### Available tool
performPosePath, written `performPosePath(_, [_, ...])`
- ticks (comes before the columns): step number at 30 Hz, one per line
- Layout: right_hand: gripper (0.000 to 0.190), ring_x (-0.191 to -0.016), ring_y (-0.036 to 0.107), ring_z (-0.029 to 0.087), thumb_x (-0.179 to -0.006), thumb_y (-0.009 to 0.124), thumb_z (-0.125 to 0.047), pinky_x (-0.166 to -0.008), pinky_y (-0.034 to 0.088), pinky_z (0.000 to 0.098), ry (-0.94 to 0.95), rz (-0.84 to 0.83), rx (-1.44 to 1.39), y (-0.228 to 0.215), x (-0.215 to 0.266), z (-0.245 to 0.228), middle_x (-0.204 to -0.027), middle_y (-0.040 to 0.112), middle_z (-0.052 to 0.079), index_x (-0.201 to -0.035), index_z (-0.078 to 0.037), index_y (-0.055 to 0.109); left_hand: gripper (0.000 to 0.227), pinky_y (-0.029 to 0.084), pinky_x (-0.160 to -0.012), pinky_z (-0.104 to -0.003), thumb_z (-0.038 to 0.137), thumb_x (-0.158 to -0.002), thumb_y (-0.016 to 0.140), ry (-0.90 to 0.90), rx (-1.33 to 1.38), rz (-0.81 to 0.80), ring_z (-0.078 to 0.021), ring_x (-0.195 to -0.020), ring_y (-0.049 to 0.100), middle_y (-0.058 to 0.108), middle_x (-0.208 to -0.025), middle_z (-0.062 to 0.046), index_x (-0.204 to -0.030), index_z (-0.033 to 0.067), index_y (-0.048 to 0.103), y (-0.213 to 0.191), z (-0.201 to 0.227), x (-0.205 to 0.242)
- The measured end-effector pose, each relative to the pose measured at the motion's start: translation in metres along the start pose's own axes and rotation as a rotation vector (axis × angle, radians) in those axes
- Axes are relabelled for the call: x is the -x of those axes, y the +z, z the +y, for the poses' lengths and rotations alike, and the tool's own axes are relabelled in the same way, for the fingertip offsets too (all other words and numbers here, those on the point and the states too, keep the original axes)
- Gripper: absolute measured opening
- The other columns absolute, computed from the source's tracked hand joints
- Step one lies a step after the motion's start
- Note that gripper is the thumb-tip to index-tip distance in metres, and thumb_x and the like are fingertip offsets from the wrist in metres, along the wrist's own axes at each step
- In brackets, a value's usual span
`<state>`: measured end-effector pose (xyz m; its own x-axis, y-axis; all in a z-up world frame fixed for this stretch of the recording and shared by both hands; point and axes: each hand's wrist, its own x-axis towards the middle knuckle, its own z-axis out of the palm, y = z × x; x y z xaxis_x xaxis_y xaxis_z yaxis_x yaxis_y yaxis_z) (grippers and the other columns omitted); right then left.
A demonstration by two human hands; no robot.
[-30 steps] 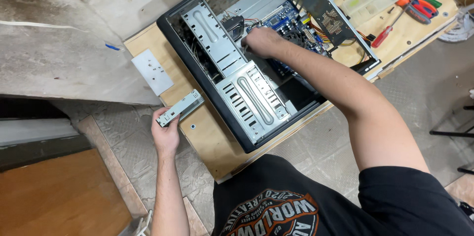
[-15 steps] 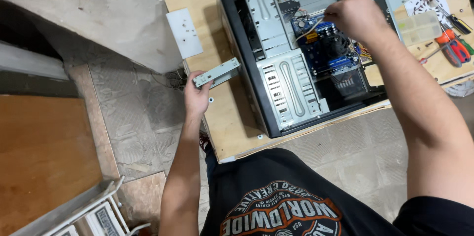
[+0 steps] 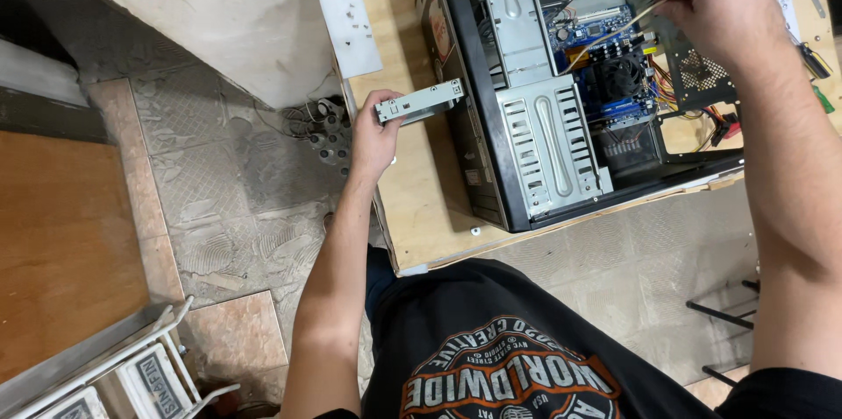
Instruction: The person installs an optical drive into a desktop computer case. They connect the power and data cables, slide the drive into the front bay, and secure it with screws using a screwdriver.
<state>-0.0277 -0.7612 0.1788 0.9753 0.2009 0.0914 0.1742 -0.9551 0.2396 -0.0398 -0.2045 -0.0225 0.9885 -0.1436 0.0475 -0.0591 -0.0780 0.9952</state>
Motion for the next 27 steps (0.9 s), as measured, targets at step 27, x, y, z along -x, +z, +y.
performPosePath(27, [0.012, -0.104, 0.082, 0.015, -0.134, 0.101, -0.030, -0.082, 0.059, 0.0300, -0.024, 0.143, 0.080, 0.002, 0.011, 0.063, -0.113, 0.087, -0.004, -0.137, -0.020, 0.097, 0.035, 0.062, -0.074, -0.037, 0.002, -0.095, 0.086, -0.017, -0.202, 0.015, -0.0216, -0.103, 0.081, 0.087, -0.113, -0.003, -0.122, 0.0206, 0.074, 0.032, 0.012, -0.007])
